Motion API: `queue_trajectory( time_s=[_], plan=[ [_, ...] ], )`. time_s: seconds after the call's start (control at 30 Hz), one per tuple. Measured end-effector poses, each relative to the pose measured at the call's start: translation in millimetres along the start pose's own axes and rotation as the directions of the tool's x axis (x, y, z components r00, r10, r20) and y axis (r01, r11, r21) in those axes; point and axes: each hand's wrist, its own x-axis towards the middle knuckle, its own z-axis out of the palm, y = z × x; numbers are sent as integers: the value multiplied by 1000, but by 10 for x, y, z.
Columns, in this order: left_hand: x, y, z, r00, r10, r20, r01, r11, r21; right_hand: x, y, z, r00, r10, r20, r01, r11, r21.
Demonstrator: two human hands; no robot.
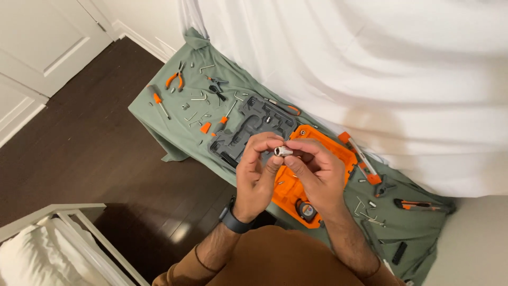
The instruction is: The person organizes small metal parts and Allen keys into an orange toolbox. They place several metal pieces into the molded compartments, then pick up an orange magnetic holder and attach multiple Allen keys to it before placing it back in the toolbox.
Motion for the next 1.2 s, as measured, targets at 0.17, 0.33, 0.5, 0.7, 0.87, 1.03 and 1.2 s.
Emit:
queue_trajectory(
  time_s=[0.17, 0.33, 0.5, 0.7, 0.87, 1.03, 1.2],
  plan=[
    [-73, 109, 73, 1000, 17, 0, -17, 999, 33, -16, -250, -50, 996, -92, 23, 92, 996, -19],
    [-113, 153, 202, 1000, 26, -9, -25, 999, 30, -36, -359, -125, 985, -169, 17, 170, 984, -58],
    [-168, 152, 289, 1000, 14, -6, -14, 999, 30, -90, -350, -253, 976, -216, -7, 213, 967, -139],
    [-188, 144, 362, 1000, 10, 1, -10, 999, 40, -107, -382, -305, 978, -209, -19, 204, 966, -162],
    [-166, 124, 359, 1000, -13, 9, 12, 997, 79, -93, -398, -349, 985, -170, -5, 166, 966, -201],
    [-244, 14, 309, 998, -60, 21, 58, 994, 91, -147, -285, -402, 998, -62, -12, 60, 993, -102],
    [-286, -89, 227, 982, -175, 66, 167, 980, 108, -172, -109, -482, 1000, 22, -2, -22, 999, -42]
  ],
)
